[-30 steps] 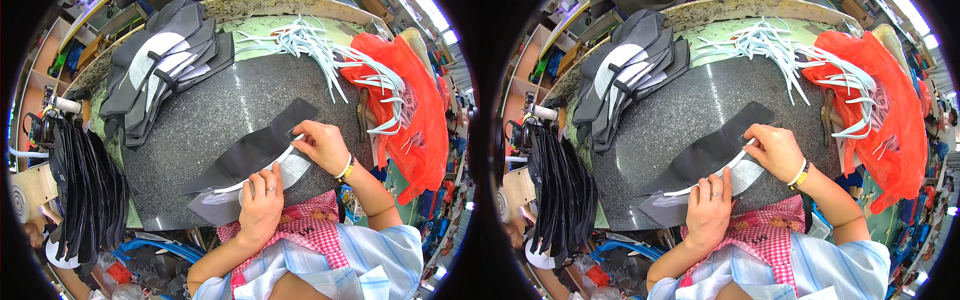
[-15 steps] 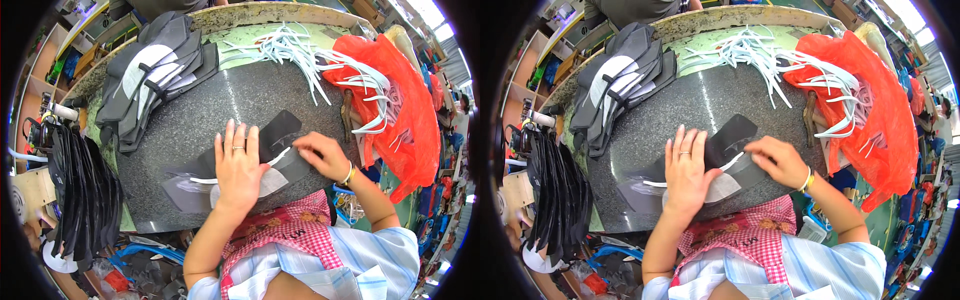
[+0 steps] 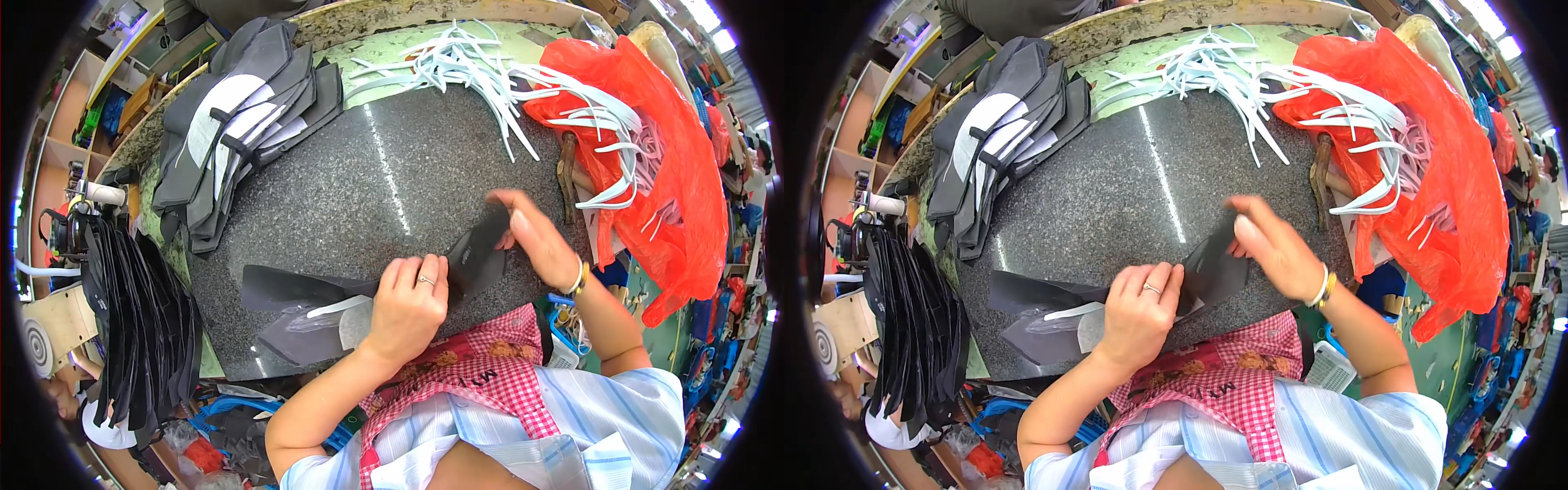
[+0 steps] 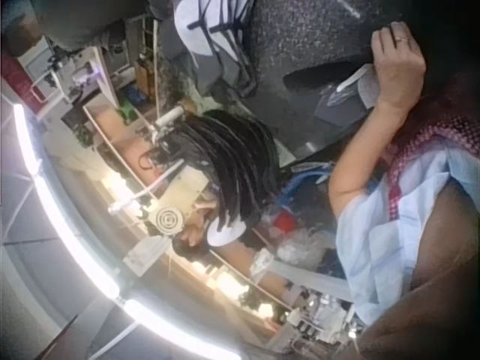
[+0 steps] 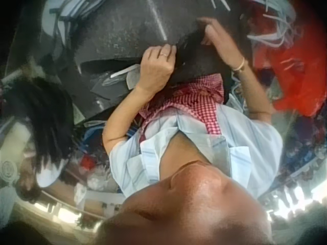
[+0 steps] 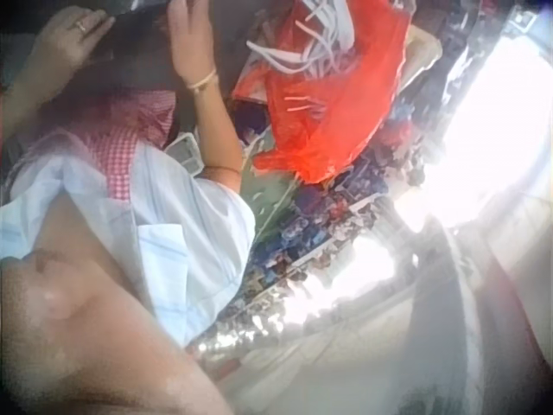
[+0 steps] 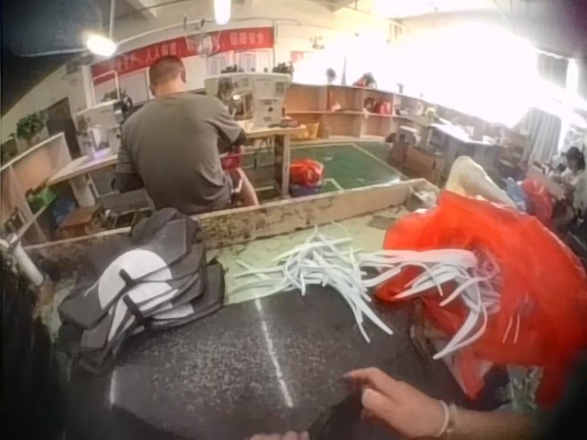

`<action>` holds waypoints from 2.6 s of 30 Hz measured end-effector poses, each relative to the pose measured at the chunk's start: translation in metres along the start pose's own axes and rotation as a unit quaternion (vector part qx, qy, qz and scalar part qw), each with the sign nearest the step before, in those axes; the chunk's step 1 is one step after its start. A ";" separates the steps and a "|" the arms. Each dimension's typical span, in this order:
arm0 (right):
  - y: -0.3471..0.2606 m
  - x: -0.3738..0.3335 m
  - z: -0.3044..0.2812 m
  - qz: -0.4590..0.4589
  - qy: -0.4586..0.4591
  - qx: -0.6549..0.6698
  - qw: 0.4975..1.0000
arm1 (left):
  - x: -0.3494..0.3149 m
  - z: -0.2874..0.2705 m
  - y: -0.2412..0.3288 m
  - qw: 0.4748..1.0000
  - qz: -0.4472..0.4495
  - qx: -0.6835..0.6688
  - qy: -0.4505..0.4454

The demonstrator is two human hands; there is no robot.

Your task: The person takes shoe upper components from a stack, manually applies white adhesive strips along the edges, and presses them down with their hands.

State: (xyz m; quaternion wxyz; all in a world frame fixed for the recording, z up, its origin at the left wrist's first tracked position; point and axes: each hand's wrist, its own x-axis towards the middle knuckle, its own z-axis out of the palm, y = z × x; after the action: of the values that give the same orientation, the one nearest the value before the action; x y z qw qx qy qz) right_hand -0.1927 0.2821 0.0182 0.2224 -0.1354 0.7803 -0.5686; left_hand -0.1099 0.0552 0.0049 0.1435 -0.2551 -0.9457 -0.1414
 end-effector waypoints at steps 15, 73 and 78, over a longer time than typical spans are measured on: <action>-0.013 0.012 -0.018 -0.360 -0.098 -0.562 0.738 | -0.004 0.002 0.004 0.994 0.041 0.091 -0.045; -0.064 0.032 0.142 -0.186 -0.124 -0.207 0.953 | -0.104 -0.058 -0.082 0.988 -0.032 0.147 -0.035; -0.064 0.032 0.140 -0.171 -0.137 -0.216 0.951 | -0.106 -0.054 -0.082 0.987 -0.061 0.048 0.141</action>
State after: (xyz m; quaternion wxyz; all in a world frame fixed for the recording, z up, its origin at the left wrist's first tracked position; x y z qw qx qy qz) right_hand -0.1533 0.1310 0.0371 0.1919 -0.3885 0.8117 -0.3915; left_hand -0.0537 -0.0780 0.0023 0.2791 -0.1672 -0.9353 -0.1390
